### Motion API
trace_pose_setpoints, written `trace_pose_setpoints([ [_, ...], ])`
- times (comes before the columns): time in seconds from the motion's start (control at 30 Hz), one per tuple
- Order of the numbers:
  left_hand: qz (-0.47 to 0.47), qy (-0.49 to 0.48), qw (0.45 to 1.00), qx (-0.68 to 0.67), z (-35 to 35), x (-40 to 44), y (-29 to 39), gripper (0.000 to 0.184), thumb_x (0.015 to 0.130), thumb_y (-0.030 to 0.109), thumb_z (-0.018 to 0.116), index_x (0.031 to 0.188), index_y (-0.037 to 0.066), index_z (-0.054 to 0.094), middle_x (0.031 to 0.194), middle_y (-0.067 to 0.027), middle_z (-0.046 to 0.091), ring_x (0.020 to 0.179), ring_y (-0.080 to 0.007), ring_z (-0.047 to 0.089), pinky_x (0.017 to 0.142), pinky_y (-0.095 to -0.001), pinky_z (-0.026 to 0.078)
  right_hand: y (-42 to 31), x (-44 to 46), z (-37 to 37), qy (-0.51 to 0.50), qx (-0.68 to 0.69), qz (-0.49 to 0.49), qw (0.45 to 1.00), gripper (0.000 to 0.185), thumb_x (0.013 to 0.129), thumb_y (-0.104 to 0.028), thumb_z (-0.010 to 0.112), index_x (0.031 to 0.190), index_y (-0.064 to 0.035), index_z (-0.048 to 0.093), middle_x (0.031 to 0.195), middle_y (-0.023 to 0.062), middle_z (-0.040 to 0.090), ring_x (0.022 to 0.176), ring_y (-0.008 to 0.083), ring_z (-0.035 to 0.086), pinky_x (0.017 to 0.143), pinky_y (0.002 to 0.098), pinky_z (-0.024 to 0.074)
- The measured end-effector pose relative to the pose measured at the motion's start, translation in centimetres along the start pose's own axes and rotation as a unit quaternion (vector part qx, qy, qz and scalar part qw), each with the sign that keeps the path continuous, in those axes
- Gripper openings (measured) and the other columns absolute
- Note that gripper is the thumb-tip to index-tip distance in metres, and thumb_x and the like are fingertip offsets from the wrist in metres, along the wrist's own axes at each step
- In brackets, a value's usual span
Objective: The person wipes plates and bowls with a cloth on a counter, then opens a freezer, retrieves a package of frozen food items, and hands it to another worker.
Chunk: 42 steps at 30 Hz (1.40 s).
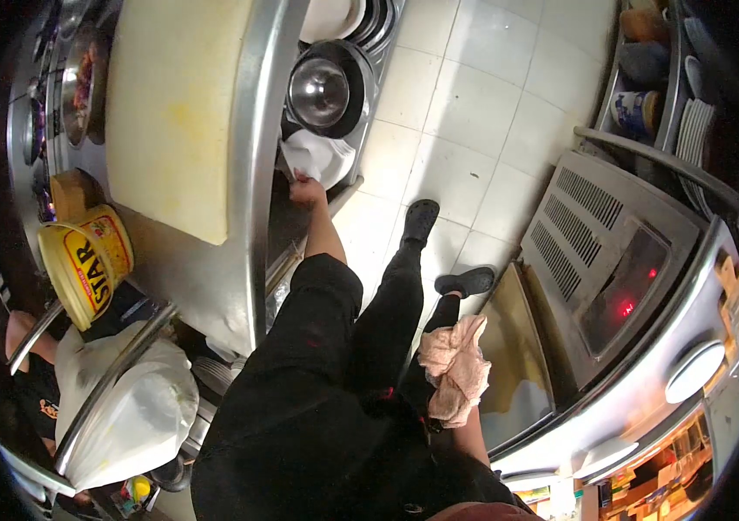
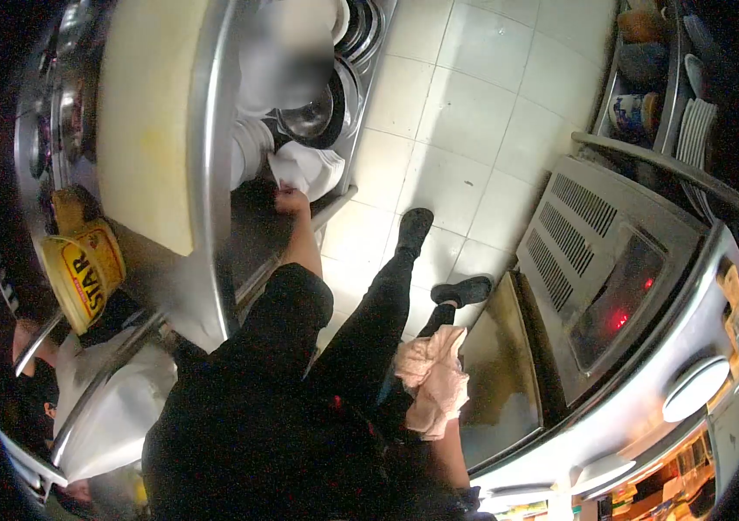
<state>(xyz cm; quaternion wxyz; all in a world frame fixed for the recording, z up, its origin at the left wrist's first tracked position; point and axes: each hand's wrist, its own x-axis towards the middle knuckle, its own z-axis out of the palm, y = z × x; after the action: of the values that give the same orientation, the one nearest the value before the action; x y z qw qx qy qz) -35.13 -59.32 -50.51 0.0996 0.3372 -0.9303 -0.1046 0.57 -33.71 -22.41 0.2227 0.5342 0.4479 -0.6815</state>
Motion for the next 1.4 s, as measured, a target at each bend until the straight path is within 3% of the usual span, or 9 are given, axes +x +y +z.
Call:
trace_pose_setpoints([
  [0.4,-0.248,-0.001,0.918,-0.308,-11.8,-3.0,6.5,0.046,0.085,0.035,0.06,0.087,-0.011,0.063,0.078,-0.0265,0.063,0.076,-0.0368,0.064,0.068,-0.0424,0.05,-6.6,-2.4,0.5,0.039,-0.03,-0.182,0.982,0.043,0.087,-0.032,0.054,0.118,-0.0021,0.05,0.11,0.0169,0.052,0.103,0.0235,0.049,0.088,0.0377,0.0405],
  [0.73,0.326,-0.353,0.773,-0.414,-38.2,-17.6,19.5,0.034,0.094,0.025,0.05,0.087,-0.005,0.064,0.065,-0.0207,0.061,0.057,-0.0223,0.057,0.06,-0.0372,0.045,-23.9,-5.9,8.1,0.454,-0.322,-0.517,0.651,0.047,0.087,-0.031,0.055,0.122,-0.0013,0.051,0.115,0.0184,0.053,0.107,0.0244,0.05,0.092,0.0388,0.041],
  [0.83,0.459,-0.339,0.717,-0.401,-44.1,-17.8,21.8,0.033,0.093,0.021,0.052,0.072,-0.003,0.057,0.053,-0.0182,0.048,0.044,-0.0245,0.045,0.047,-0.0387,0.038,-26.5,-5.6,3.2,0.27,-0.06,-0.32,0.906,0.047,0.08,-0.029,0.063,0.119,-0.0033,0.055,0.118,0.0193,0.053,0.111,0.0252,0.051,0.09,0.0411,0.0413],
  [0.9,0.496,-0.359,0.676,-0.411,-48.3,-18.3,22.3,0.035,0.091,0.018,0.054,0.063,-0.001,0.048,0.05,-0.0184,0.042,0.04,-0.0332,0.043,0.043,-0.0404,0.034,-25.7,-3.3,-1.0,0.126,0.021,-0.412,0.902,0.036,0.091,-0.033,0.045,0.105,-0.0032,0.057,0.099,0.0164,0.061,0.094,0.0267,0.06,0.074,0.0386,0.0485],
  [0.97,0.542,-0.309,0.641,-0.447,-51.1,-19.6,22.8,0.033,0.091,0.018,0.053,0.064,-0.001,0.049,0.05,-0.0197,0.042,0.042,-0.0368,0.043,0.043,-0.0406,0.034,-24.8,2.4,-5.4,0.351,-0.366,-0.625,0.594,0.035,0.092,-0.035,0.046,0.099,-0.0033,0.059,0.087,0.012,0.063,0.079,0.0199,0.061,0.064,0.0346,0.049],
  [1.0,0.562,-0.282,0.623,-0.466,-52.0,-20.3,23.2,0.032,0.091,0.017,0.053,0.065,-0.001,0.05,0.051,-0.0204,0.042,0.043,-0.0386,0.043,0.043,-0.0406,0.034,-25.2,-1.0,-4.9,0.306,-0.253,-0.555,0.732,0.035,0.09,-0.034,0.049,0.1,-0.002,0.058,0.085,0.0137,0.063,0.077,0.0216,0.062,0.064,0.0352,0.0493],
  [1.07,0.544,-0.272,0.628,-0.486,-51.0,-20.8,24.6,0.033,0.092,0.019,0.051,0.066,-0.002,0.051,0.052,-0.0214,0.045,0.046,-0.0387,0.043,0.044,-0.0402,0.035,-25.8,-11.5,-1.5,0.24,0.174,-0.424,0.856,0.036,0.086,-0.032,0.055,0.102,0.0006,0.057,0.082,0.0178,0.064,0.073,0.0268,0.064,0.063,0.037,0.0499],
  [1.2,0.405,-0.335,0.632,-0.569,-52.6,-23.1,27.2,0.039,0.094,0.026,0.05,0.07,-0.004,0.056,0.053,-0.0135,0.054,0.049,-0.0257,0.052,0.048,-0.037,0.038,-22.6,-17.1,3.9,0.503,0.015,-0.652,0.567,0.042,0.087,-0.029,0.057,0.115,0.0029,0.053,0.109,0.0242,0.058,0.108,0.0388,0.053,0.09,0.0441,0.0385],
  [1.4,0.144,-0.524,0.473,-0.693,-54.2,-24.7,27.6,0.043,0.093,0.034,0.053,0.095,-0.009,0.06,0.091,-0.0116,0.064,0.081,-0.0176,0.062,0.074,-0.0287,0.05,-25.0,-15.8,-7.0,0.321,0.227,-0.483,0.783,0.059,0.095,-0.044,0.042,0.127,0.0051,0.044,0.119,0.0241,0.054,0.108,0.0387,0.051,0.093,0.0413,0.0399],
])
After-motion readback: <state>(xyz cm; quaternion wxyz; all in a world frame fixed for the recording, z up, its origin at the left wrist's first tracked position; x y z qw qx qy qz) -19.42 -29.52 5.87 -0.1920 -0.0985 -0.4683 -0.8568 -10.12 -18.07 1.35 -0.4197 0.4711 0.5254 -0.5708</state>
